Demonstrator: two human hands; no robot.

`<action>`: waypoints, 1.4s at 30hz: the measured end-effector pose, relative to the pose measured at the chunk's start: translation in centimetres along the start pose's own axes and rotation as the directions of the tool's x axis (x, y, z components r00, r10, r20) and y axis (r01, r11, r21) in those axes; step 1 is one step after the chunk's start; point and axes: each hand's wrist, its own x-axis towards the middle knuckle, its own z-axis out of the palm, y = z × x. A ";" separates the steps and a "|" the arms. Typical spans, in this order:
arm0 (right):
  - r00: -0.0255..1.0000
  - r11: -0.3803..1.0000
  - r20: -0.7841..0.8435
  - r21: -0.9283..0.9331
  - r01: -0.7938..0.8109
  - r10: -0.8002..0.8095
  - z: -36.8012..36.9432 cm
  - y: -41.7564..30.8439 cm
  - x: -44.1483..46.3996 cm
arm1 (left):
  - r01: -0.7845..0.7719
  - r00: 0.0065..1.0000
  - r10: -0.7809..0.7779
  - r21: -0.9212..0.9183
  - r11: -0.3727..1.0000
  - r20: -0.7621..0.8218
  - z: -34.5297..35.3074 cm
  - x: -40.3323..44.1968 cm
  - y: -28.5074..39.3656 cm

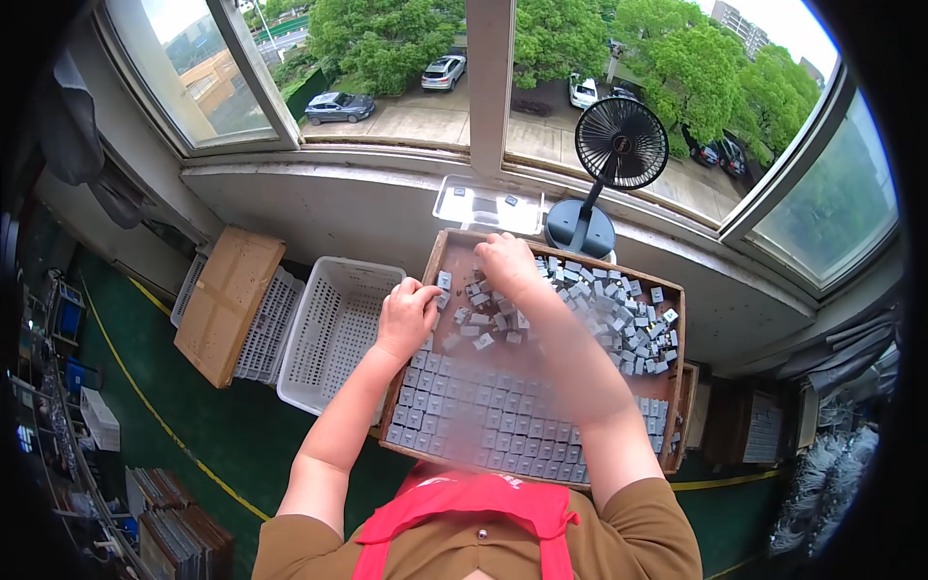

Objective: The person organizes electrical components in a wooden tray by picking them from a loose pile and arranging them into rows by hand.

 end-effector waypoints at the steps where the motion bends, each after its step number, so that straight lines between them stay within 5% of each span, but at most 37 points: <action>1: 1.000 1.000 -0.001 -0.001 0.000 0.000 0.1 0.1 0.3 | 0.011 1.000 -0.011 0.024 1.000 -0.002 -0.2 0.6 0.6; 3: 0.979 0.994 0.202 -0.105 0.025 -0.003 0.7 0.2 1.0 | 0.024 1.000 -0.024 0.046 0.999 -0.006 0.1 1.3 0.9; 7: 0.972 0.989 0.229 -0.120 0.088 -0.059 1.1 -0.4 1.4 | 0.002 0.996 -0.019 0.193 0.981 0.089 0.5 1.3 0.3; 12: 0.932 0.988 0.333 0.107 0.112 -0.142 0.1 -0.6 2.2 | 0.008 0.988 -0.036 0.182 0.983 0.152 -0.9 0.2 0.5; 16: 0.951 0.968 0.295 0.250 0.013 -0.089 -0.3 -2.1 2.9 | 0.070 0.997 -0.063 -0.166 0.984 0.050 -3.7 0.6 1.2; 20: 0.970 0.841 0.188 0.541 0.030 -0.156 2.3 -1.5 2.5 | -0.009 0.999 -0.025 -0.656 0.755 -0.043 -11.7 1.9 4.2; 21: 0.967 0.881 0.098 0.442 0.171 -0.237 2.2 -1.0 2.4 | -0.090 0.995 0.027 -0.728 0.680 -0.099 -14.1 1.9 5.4; 23: 0.979 0.897 0.059 0.416 0.151 -0.193 0.6 -1.3 2.0 | -0.265 0.964 0.132 -0.820 0.507 -0.229 -19.9 1.6 8.2; 26: 0.949 0.884 0.115 0.409 0.225 -0.294 0.2 -1.3 1.2 | -0.422 0.891 0.263 -0.888 0.181 -0.370 -25.9 -0.1 12.7; 27: 0.927 0.921 0.260 0.352 0.169 -0.269 -2.4 -3.2 0.2 | -0.458 0.874 0.263 -0.873 0.167 -0.409 -27.8 -0.6 14.3; 30: 0.867 0.799 0.186 0.511 0.316 -0.462 -4.3 -5.6 -2.3 | -0.496 0.868 0.185 -0.779 0.384 -0.461 -32.1 -4.6 15.0; 34: 0.841 0.803 0.169 0.438 0.403 -0.514 -3.0 -6.9 -4.7 | -0.517 0.813 0.222 -0.491 0.702 -0.539 -38.7 -10.0 16.6; 37: 0.811 0.780 0.150 0.417 0.467 -0.565 -0.8 -5.6 -5.0 | -0.524 0.769 0.242 -0.366 0.769 -0.592 -40.9 -12.3 17.9; 39: 0.684 0.720 0.270 0.054 0.692 -0.678 2.3 -3.3 -3.9 | -0.535 0.737 0.263 -0.300 0.790 -0.623 -41.3 -13.3 18.6; 42: 0.702 0.741 0.239 0.181 0.647 -0.671 3.0 -3.3 -3.3 | -0.548 0.695 0.273 -0.244 0.800 -0.665 -41.6 -14.5 19.6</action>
